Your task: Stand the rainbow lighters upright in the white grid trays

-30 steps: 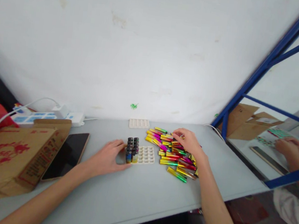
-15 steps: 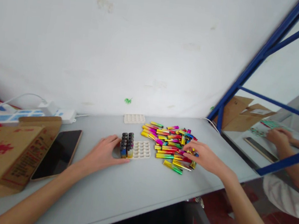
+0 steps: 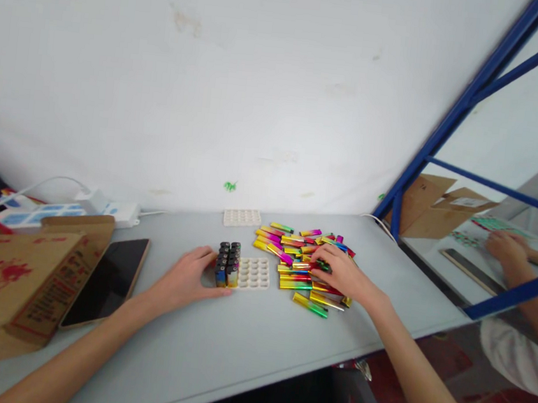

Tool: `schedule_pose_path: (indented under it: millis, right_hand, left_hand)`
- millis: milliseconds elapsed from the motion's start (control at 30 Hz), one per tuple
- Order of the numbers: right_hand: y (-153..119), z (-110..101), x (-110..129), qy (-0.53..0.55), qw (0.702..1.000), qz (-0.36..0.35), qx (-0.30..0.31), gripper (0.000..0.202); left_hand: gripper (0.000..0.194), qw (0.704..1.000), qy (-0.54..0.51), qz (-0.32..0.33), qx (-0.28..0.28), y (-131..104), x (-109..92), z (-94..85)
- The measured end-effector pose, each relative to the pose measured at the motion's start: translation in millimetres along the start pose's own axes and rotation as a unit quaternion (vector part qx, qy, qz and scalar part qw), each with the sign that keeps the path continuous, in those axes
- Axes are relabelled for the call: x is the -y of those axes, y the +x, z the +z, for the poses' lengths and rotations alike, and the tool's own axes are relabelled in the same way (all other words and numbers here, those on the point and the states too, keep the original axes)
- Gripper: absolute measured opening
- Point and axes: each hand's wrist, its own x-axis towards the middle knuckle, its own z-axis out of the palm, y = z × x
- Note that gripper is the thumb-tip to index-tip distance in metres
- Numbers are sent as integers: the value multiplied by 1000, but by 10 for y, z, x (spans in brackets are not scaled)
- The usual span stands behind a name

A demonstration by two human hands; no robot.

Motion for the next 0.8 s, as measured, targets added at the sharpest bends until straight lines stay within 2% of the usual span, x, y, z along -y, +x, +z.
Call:
schedule_pose_path:
  millis: [100, 200, 300, 400, 467, 533, 667, 800]
  right_hand:
    - [18, 1, -56, 79, 996, 37, -3, 8]
    - [100, 13, -71, 207, 974, 83, -40, 26]
    - [272, 25, 7, 360, 918, 124, -107, 44]
    - [517, 33, 188, 475, 849, 158, -170, 50]
    - [698, 46, 342, 543, 806, 155, -177, 52]
    - [867, 77, 498, 590, 781, 139, -149, 54]
    - [1085, 224, 755, 605, 783, 114, -89, 52]
    - [1092, 440, 887, 596, 795, 97, -51, 51]
  left_hand:
    - [55, 1000, -1, 3, 2, -6, -12, -9]
    - [57, 1000, -1, 0, 0, -5, -13, -9]
    - [56, 1000, 4, -3, -5, -8, -8, 0]
    - [55, 1000, 5, -2, -6, -16, -3, 5]
    - [55, 1000, 5, -3, -5, -21, 0, 6]
    - [56, 1000, 7, -3, -4, -25, 2, 6]
    - [59, 1000, 6, -2, -1, -33, 1, 10]
    - [56, 1000, -3, 5, -7, -43, -3, 20]
